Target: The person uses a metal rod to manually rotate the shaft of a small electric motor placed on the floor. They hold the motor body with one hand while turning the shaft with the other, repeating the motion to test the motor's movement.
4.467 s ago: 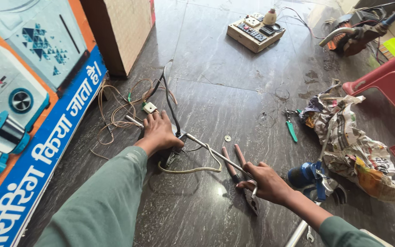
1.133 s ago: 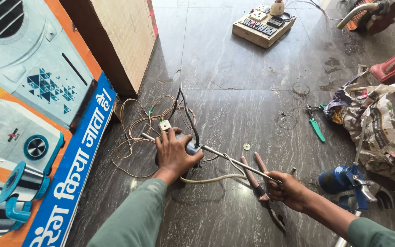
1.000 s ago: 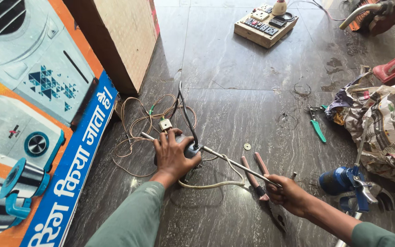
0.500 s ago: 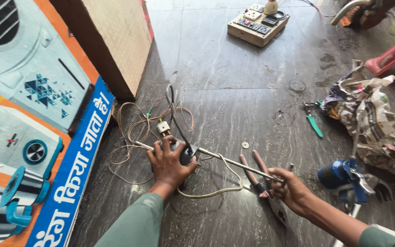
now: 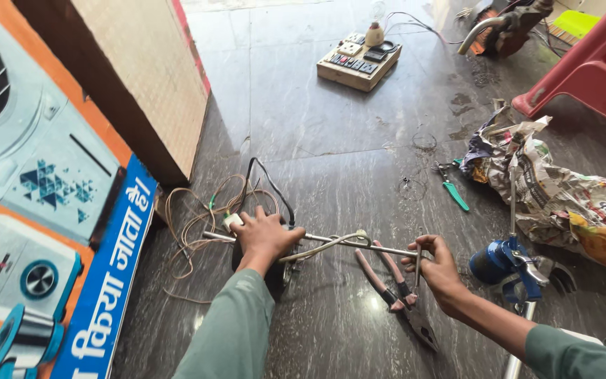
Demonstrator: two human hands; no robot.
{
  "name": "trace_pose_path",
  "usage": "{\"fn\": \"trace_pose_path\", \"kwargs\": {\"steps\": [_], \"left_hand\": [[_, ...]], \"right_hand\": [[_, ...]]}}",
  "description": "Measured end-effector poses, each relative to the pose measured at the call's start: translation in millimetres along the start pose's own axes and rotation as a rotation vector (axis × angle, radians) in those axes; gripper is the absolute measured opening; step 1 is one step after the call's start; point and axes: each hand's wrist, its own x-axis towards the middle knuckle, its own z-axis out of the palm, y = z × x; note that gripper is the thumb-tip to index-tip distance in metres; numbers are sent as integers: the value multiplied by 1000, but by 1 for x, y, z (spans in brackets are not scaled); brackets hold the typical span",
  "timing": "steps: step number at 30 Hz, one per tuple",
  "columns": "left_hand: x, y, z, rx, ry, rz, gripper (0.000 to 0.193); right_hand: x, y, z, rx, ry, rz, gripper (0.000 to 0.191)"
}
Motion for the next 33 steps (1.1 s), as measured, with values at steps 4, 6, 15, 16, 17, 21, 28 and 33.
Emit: {"fn": "trace_pose_path", "kwargs": {"steps": [4,6,15,16,17,21,28,33], "left_hand": [[8,-1,-1,-4,-59,-30,74],[12,-1,-2,-11,-70,-27,75],[37,9,-8,26,-173,-43,81],[42,11,-7,37,-191,-44,82],[46,13,-6,37,-199,-41,83],[63,16,1,48,-223,-53,89],[79,21,5,107,-222,-20,90],[68,20,2,60,-199,-8,84]], "right_hand": [[-7,-3,-8,-90,-35,-87,42],[-8,-1,-10,-138,-28,-134,38],[11,14,-17,-681,-53,-289,76],[12,18,-16,-717,-44,-358,79],[13,23,-13,-752,-37,-426,82],[16,34,-5,-778,-33,-534,90],[31,30,7,-780,-22,-834,63],[32,27,4,-804,-98,-638,23]]}}
